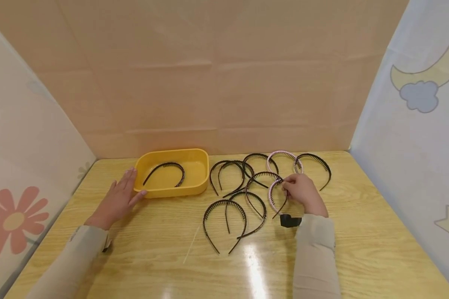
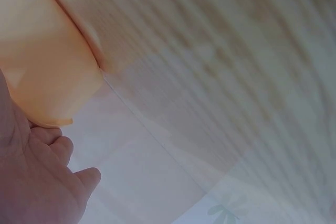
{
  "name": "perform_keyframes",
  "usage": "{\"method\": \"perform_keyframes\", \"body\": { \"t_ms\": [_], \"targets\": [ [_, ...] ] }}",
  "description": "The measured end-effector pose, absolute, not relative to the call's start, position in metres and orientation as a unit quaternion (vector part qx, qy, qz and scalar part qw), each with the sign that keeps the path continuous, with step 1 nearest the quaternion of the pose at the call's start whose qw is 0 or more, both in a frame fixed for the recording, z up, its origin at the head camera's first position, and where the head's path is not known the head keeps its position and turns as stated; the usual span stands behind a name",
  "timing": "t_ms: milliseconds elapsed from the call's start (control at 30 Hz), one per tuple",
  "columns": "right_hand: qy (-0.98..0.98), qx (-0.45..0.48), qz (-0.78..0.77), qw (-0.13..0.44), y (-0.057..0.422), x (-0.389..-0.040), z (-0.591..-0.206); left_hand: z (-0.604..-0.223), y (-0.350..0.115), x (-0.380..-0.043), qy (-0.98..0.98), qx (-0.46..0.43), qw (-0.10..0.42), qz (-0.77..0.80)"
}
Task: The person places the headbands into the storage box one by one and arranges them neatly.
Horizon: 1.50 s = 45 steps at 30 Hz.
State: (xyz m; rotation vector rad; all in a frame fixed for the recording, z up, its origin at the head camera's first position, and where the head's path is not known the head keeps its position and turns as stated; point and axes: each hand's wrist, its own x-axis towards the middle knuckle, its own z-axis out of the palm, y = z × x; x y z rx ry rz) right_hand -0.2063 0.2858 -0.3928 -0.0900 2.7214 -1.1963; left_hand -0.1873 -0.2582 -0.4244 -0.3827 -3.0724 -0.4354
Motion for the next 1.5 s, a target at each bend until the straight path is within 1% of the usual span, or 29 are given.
{"method": "perform_keyframes", "body": {
  "t_ms": [433,700,900,1167,1333,1500],
  "targets": [
    [0.871,-0.019,-0.488,0.059,0.273,-0.206,-0.375,-0.428,-0.260,-0.190,-0.982,-0.124,0.017,-0.139],
    [0.818,-0.005,-0.575,0.023,0.261,-0.206,-0.374,-0.427,-0.260,-0.190,-0.983,-0.123,0.017,-0.138],
    [0.766,-0.008,-0.643,0.010,0.244,-0.207,-0.373,-0.427,-0.262,-0.189,-0.983,-0.123,0.015,-0.138],
    [0.689,0.016,-0.724,-0.008,0.223,-0.208,-0.372,-0.429,-0.261,-0.189,-0.982,-0.126,0.015,-0.142],
    [0.665,0.026,-0.746,-0.006,0.205,-0.209,-0.376,-0.430,-0.262,-0.189,-0.982,-0.126,0.013,-0.143],
    [0.645,0.011,-0.764,-0.001,0.184,-0.210,-0.380,-0.430,-0.260,-0.189,-0.982,-0.126,0.015,-0.139]
  ]
}}
